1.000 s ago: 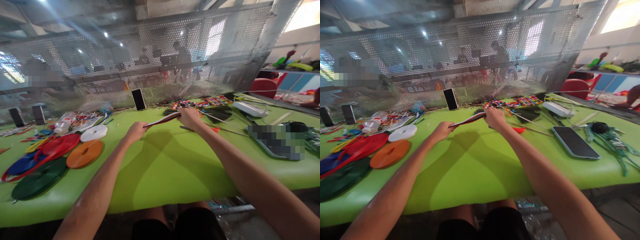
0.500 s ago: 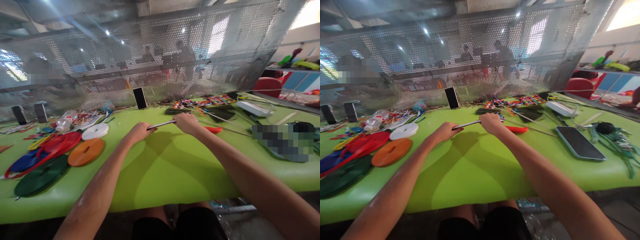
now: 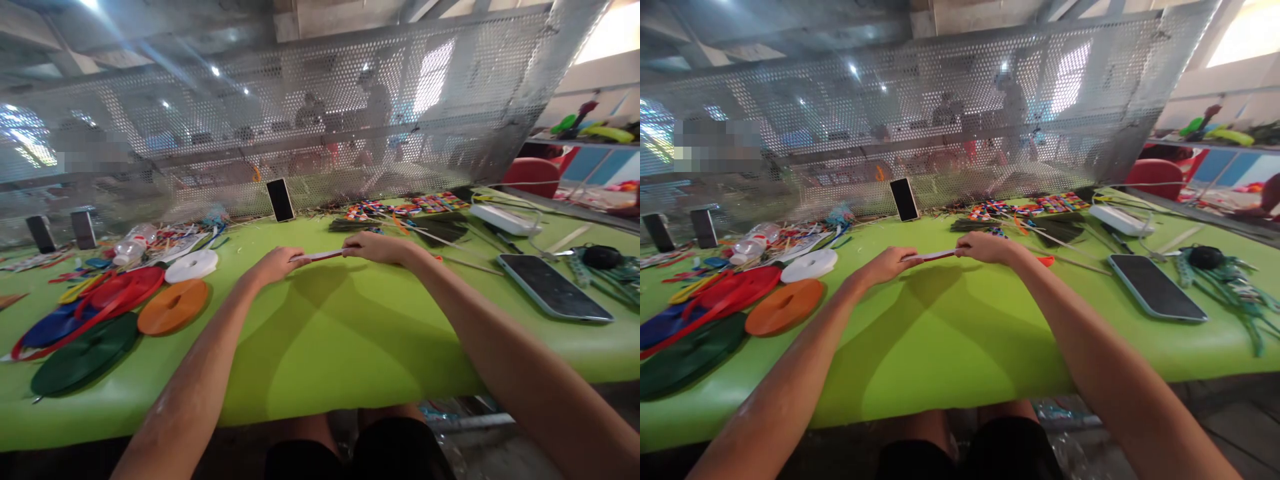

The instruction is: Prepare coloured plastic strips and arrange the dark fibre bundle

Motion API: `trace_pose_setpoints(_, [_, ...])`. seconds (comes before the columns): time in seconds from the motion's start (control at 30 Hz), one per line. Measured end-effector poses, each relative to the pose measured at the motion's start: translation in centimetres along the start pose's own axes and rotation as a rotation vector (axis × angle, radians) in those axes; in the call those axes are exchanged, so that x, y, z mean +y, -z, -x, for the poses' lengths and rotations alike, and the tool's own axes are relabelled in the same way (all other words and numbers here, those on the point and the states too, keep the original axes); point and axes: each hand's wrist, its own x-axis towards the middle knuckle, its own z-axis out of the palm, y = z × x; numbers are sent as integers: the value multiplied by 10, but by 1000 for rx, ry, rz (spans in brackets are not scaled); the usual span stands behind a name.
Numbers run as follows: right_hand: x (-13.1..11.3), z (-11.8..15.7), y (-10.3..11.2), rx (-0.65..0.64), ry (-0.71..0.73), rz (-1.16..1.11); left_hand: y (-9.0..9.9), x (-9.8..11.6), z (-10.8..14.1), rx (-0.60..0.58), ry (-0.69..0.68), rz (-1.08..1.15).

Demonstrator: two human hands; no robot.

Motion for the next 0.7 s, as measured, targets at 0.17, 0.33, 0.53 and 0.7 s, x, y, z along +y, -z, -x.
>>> trace_pose_setpoints(0.17, [-9, -1, -10, -6, -120, 262, -1, 11, 0, -102, 141, -305])
trace_pose_setpoints(0.33, [-18, -1, -22, 25, -190, 377, -4, 23, 0, -187, 230, -428])
trace_pose_setpoints(0.53, [-24, -3, -29, 64, -190, 402, -9, 24, 2, -185, 244, -447])
trace_pose_setpoints(0.7, [-23, -4, -31, 94, -211, 394, -11, 23, 2, -126, 237, -447])
